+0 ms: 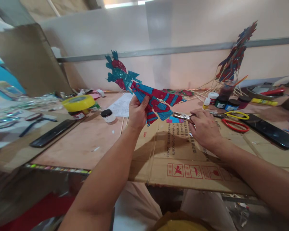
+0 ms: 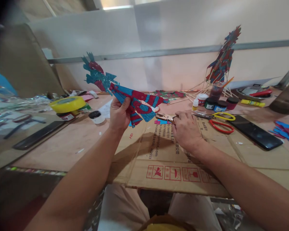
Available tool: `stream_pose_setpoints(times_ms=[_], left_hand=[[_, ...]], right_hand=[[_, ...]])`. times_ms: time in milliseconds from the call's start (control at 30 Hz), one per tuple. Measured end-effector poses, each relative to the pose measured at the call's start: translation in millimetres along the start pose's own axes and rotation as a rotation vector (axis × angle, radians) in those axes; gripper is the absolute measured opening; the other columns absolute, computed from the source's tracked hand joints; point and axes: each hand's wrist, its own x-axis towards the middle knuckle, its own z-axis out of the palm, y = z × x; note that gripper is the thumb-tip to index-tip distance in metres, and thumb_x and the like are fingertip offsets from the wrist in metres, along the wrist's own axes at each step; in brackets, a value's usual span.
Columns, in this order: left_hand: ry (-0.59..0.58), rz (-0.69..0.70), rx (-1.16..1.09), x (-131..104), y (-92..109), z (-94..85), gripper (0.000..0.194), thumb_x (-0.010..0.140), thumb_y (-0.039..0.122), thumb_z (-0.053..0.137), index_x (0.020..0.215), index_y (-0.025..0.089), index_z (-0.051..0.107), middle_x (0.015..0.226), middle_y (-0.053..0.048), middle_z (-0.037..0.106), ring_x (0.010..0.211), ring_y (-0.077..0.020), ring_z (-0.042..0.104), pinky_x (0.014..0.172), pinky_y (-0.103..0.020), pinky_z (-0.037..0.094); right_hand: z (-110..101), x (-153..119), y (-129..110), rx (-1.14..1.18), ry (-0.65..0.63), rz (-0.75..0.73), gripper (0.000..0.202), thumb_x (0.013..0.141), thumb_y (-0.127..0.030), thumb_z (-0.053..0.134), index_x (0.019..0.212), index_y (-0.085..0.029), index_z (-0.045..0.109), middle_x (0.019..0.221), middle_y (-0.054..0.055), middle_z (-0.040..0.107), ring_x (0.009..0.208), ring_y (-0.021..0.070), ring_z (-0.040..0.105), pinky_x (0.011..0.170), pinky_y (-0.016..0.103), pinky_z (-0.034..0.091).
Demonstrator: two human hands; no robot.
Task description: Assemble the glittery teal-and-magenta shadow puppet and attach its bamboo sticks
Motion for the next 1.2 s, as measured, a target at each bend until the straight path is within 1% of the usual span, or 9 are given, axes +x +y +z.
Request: stream_pose_setpoints(times_ms=[200, 433, 600, 667, 800, 933, 1033, 1133, 1200], left_hand=[[0.003, -0.001, 0.0, -1, -1, -0.3, 0.029, 0.06, 0.036, 0.088, 0.082, 0.026, 0.071, 0.084, 0.004, 0.075, 0.076, -0.0138, 0.07, 0.079, -0.028, 0.059], [0.048, -0.035, 0.043, -3, 0, 0.9, 0.026, 0.062, 0.036, 0.086, 0.08, 0.026, 0.07, 0.084, 0.003, 0.075, 0.079, -0.0161, 0.07, 0.077, -0.029, 0.059], [0.037, -0.046, 0.042, -4, 2, 1.1, 0.027, 0.061, 0.036, 0.087, 0.078, 0.025, 0.069, 0.083, 0.002, 0.075, 0.081, -0.0172, 0.07, 0.075, -0.029, 0.058], [0.03, -0.059, 0.049, -4, 2, 1.1, 0.029, 0.06, 0.039, 0.087, 0.078, 0.026, 0.069, 0.082, 0.002, 0.074, 0.079, -0.0174, 0.07, 0.073, -0.029, 0.059], [0.017, -0.089, 0.015, -3, -2, 0.0, 0.027, 0.064, 0.04, 0.084, 0.082, 0.026, 0.069, 0.081, 0.002, 0.074, 0.083, -0.018, 0.071, 0.072, -0.028, 0.059], [0.03, -0.163, -0.024, -1, -8, -3.0, 0.031, 0.062, 0.037, 0.086, 0.083, 0.024, 0.067, 0.081, 0.002, 0.074, 0.077, -0.0161, 0.071, 0.075, -0.029, 0.06], [0.015, -0.282, -0.021, -3, -10, -5.2, 0.033, 0.059, 0.029, 0.088, 0.082, 0.021, 0.067, 0.08, 0.0, 0.074, 0.071, -0.0157, 0.07, 0.078, -0.033, 0.06], [-0.025, -0.382, -0.031, -5, -10, -6.3, 0.031, 0.059, 0.023, 0.088, 0.083, 0.018, 0.068, 0.083, -0.002, 0.075, 0.073, -0.0173, 0.071, 0.08, -0.036, 0.061], [-0.032, -0.395, -0.048, -6, -11, -6.2, 0.032, 0.059, 0.022, 0.088, 0.085, 0.019, 0.069, 0.084, -0.002, 0.075, 0.075, -0.0181, 0.071, 0.079, -0.037, 0.061]], right_hand=[[-2, 0, -2, -0.005, -0.003, 0.007, 0.026, 0.088, -0.02, 0.049, 0.097, -0.011, 0.072, 0.124, 0.015, 0.061, 0.11, 0.0309, 0.05, 0.092, 0.044, 0.041], [-5, 0, -6, 0.008, -0.017, 0.045, 0.025, 0.086, -0.018, 0.05, 0.097, -0.011, 0.071, 0.133, 0.018, 0.056, 0.116, 0.035, 0.047, 0.092, 0.048, 0.041], [-7, 0, -9, 0.012, -0.102, 0.098, 0.023, 0.083, -0.016, 0.053, 0.097, -0.012, 0.071, 0.138, 0.017, 0.051, 0.122, 0.0357, 0.042, 0.099, 0.049, 0.037], [-7, 0, -8, 0.014, -0.102, 0.087, 0.023, 0.083, -0.016, 0.053, 0.095, -0.012, 0.071, 0.137, 0.017, 0.051, 0.122, 0.0355, 0.042, 0.099, 0.049, 0.037], [-6, 0, -7, 0.025, -0.057, 0.031, 0.022, 0.084, -0.015, 0.051, 0.092, -0.012, 0.072, 0.134, 0.017, 0.054, 0.12, 0.034, 0.043, 0.098, 0.047, 0.039], [-5, 0, -6, 0.02, -0.018, 0.008, 0.025, 0.087, -0.018, 0.049, 0.092, -0.01, 0.072, 0.128, 0.019, 0.057, 0.119, 0.0333, 0.044, 0.099, 0.047, 0.039], [-4, 0, -4, 0.03, -0.001, -0.014, 0.024, 0.087, -0.018, 0.049, 0.09, -0.011, 0.072, 0.125, 0.019, 0.058, 0.118, 0.0331, 0.045, 0.099, 0.048, 0.039], [-3, 0, -1, 0.061, -0.006, -0.035, 0.023, 0.085, -0.018, 0.05, 0.09, -0.011, 0.072, 0.122, 0.018, 0.06, 0.118, 0.0319, 0.046, 0.101, 0.047, 0.038], [-1, -1, 1, 0.078, -0.016, -0.03, 0.023, 0.084, -0.017, 0.051, 0.089, -0.011, 0.072, 0.121, 0.018, 0.06, 0.117, 0.0315, 0.046, 0.101, 0.047, 0.039]])
